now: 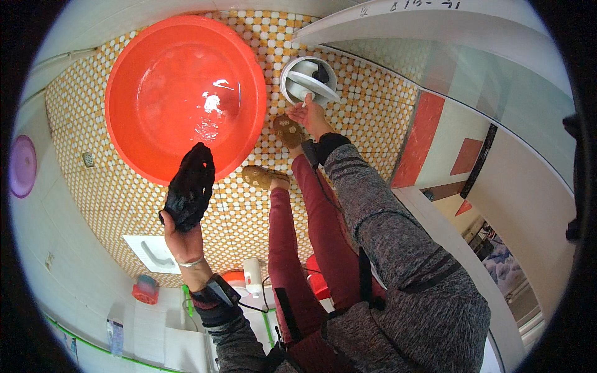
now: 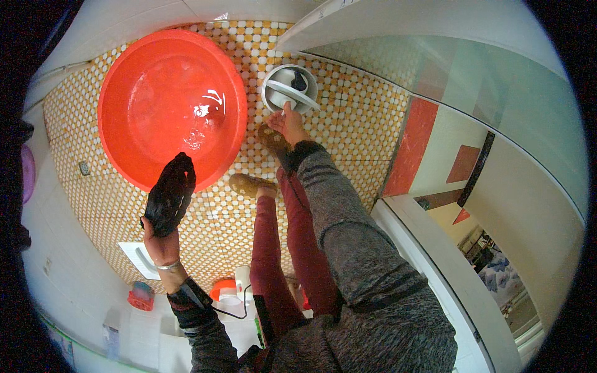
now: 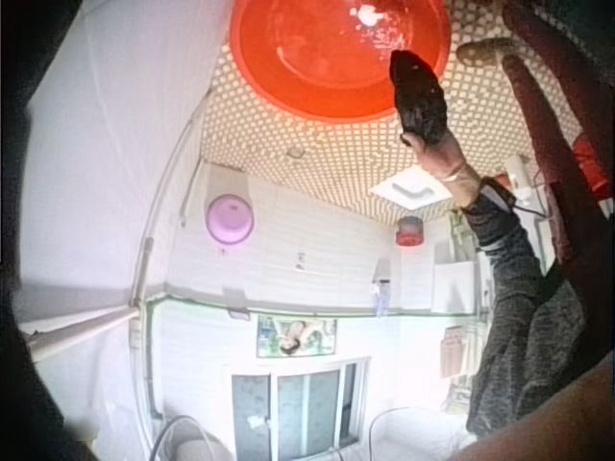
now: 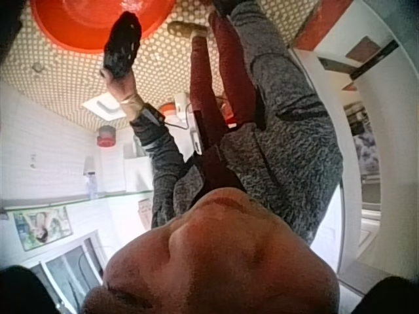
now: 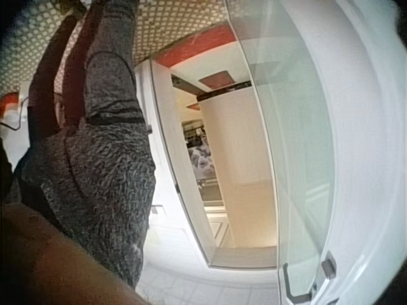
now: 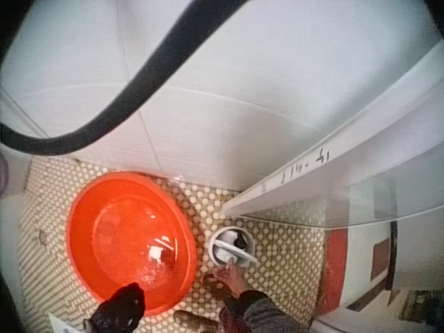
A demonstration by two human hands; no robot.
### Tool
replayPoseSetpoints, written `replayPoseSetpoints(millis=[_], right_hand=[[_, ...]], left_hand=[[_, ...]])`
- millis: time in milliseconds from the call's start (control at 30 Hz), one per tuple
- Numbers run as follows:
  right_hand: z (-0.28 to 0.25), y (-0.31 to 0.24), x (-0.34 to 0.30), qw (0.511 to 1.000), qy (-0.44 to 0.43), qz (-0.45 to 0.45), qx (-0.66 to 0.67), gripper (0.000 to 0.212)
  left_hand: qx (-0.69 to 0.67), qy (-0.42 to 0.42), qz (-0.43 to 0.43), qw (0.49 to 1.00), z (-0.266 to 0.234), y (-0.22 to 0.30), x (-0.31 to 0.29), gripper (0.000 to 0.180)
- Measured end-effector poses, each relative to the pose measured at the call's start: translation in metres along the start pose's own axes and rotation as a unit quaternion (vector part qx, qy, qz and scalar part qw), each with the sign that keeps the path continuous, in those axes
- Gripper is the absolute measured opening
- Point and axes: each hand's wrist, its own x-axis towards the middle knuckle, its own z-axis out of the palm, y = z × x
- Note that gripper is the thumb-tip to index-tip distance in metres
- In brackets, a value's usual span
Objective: The person washes a black sock by hand in a red basin, repeatedly dipping, scrubbing, and rinsing it under running water from a wall tap. After wringing the sock, the person moves the basin and retrieves a mop from a wall rack.
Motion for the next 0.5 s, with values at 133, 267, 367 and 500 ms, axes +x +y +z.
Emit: replayPoseSetpoints(millis=[133, 267, 367, 500], right_hand=[[0.000, 0.000, -0.009, 1.000, 0.004, -0.002, 0.007, 0.050], [-0.005, 0.006, -0.003, 1.000, -0.018, -0.007, 0.015, 0.046], [-0.010, 0.014, 0.005, 1.000, -0.011, -0.008, -0.010, 0.045], [-0.011, 0.021, 0.005, 1.000, -0.004, -0.008, -0.010, 0.046]], left_hand=[[0.018, 0.025, 0.025, 0.999, 0.005, 0.000, -0.004, 0.052], [0.038, 0.026, 0.039, 0.998, 0.002, -0.003, -0.003, 0.051], [0.055, 0.023, 0.041, 0.997, -0.003, -0.008, 0.000, 0.052], [0.045, 0.006, 0.035, 0.998, -0.005, -0.014, 0.000, 0.054]])
